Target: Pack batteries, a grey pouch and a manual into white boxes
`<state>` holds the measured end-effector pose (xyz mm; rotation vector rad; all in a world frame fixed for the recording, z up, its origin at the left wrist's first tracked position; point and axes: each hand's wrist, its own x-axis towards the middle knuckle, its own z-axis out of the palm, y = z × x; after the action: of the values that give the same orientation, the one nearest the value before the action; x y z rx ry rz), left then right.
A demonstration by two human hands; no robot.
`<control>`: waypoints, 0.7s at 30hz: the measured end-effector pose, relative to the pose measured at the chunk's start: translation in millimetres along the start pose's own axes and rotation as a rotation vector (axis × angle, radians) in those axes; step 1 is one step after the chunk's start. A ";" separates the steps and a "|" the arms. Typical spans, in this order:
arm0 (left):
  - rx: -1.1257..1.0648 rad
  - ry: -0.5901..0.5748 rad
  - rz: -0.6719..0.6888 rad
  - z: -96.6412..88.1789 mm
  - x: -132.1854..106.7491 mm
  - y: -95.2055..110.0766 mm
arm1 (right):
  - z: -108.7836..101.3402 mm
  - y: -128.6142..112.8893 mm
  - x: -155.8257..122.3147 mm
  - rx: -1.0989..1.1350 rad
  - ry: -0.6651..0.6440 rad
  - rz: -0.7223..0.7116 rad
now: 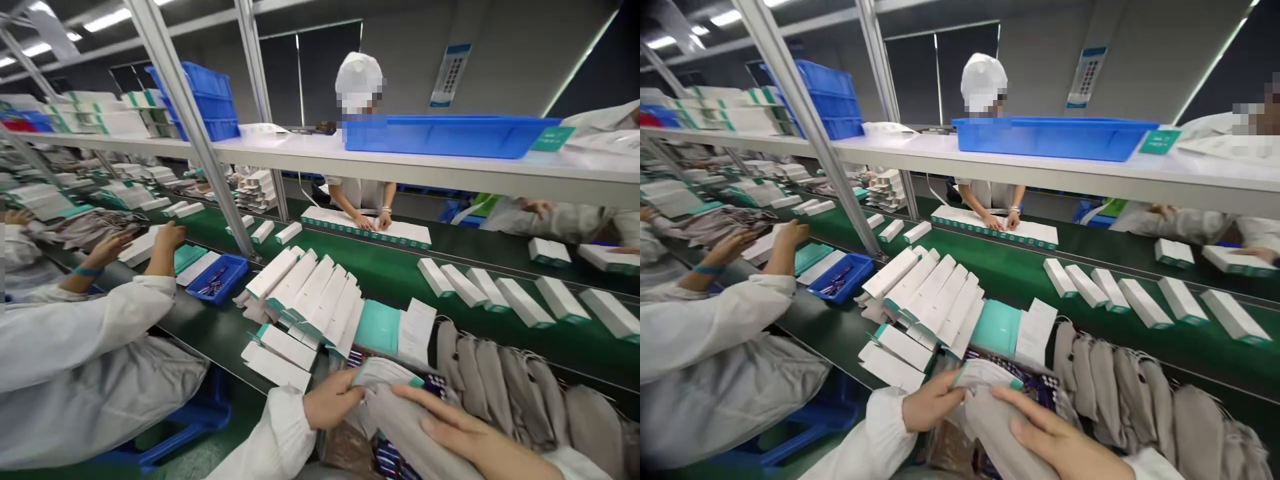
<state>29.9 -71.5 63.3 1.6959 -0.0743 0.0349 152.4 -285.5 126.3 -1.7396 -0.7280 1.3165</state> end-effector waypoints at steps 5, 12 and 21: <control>-0.399 0.237 -0.191 13.3 -8.9 -27.1 | 4.9 -11.2 5.0 0.008 0.048 -0.004; -0.828 0.421 -0.309 41.9 -8.0 -18.9 | 37.4 12.4 22.6 0.102 0.258 -0.096; -0.752 0.414 -0.380 42.9 -14.4 -5.5 | 57.2 55.0 59.3 -0.227 0.866 -0.266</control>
<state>15.1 -113.0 51.4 0.9038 0.4895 0.0640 113.1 -249.0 43.1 -2.0577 -0.5695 0.2311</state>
